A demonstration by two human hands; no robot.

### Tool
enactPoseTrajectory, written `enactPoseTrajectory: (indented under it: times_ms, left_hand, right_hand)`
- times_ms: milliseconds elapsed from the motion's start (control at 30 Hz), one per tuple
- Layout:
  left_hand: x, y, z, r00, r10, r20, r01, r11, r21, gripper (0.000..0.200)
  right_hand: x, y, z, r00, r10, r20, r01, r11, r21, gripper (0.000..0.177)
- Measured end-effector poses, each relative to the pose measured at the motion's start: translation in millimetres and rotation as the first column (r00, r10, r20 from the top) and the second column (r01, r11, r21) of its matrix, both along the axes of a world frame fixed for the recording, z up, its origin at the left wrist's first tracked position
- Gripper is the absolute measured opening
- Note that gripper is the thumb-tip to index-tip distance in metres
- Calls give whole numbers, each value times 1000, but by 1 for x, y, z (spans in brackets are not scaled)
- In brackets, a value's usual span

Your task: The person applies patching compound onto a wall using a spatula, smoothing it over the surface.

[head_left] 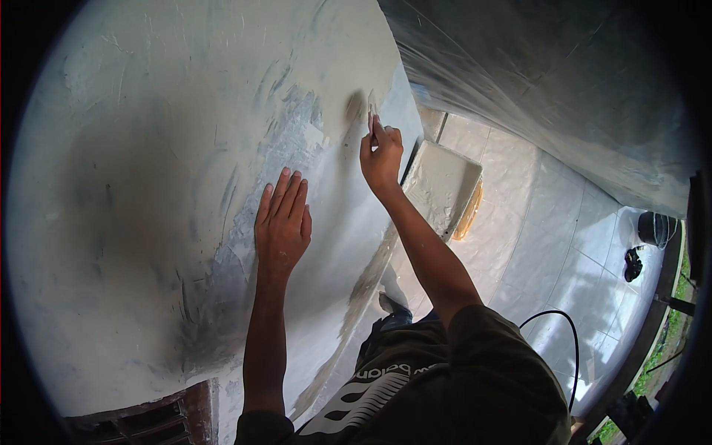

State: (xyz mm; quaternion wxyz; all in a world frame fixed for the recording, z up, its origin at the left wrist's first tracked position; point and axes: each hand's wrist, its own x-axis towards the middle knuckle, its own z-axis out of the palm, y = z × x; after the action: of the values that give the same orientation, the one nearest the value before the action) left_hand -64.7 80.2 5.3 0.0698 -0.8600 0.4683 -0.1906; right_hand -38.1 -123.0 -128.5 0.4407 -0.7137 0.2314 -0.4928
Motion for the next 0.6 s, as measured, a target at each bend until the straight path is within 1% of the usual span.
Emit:
enactPoseTrajectory:
  times_ms: [33,133,200,233,300,367,400,433,500,533,600]
  left_hand:
    - [0,0,0,1000,-1,0,1,1000,0,41]
    - [-1,-1,1,1000,-5,0,5,1000,-4,41]
    - [-1,-1,2,1000,-2,-2,2,1000,-1,41]
    - [-1,-1,2,1000,0,-3,0,1000,2,41]
    - [0,-2,2,1000,-3,-4,3,1000,0,40]
    - [-1,-2,2,1000,-5,-4,5,1000,-2,40]
    - [-1,-2,2,1000,-5,-2,5,1000,-2,40]
    - [-1,-1,2,1000,-4,2,4,1000,-1,40]
    - [0,-1,2,1000,-3,-3,3,1000,0,40]
    - [0,0,2,1000,-4,-6,4,1000,0,40]
    - [0,0,2,1000,-1,-7,1,1000,-1,40]
  right_hand:
    - [9,-5,-1,999,-7,-40,7,1000,3,36]
    - [27,-3,-8,997,9,-79,-11,1000,-24,37]
    - [26,14,-10,995,72,-66,-72,997,2,38]
    - [20,26,-11,994,94,-60,-94,996,5,38]
    - [4,52,-11,975,189,-119,-181,981,73,38]
    - [-26,72,2,958,270,-100,-256,957,132,39]
    - [-42,78,6,946,311,-95,-297,945,135,40]
    - [-52,77,17,946,311,-94,-298,945,135,40]
    - [-70,70,37,959,271,82,-282,938,203,41]
    - [-63,58,38,976,177,130,-198,964,178,42]
    - [-43,29,41,986,72,153,-107,967,232,41]
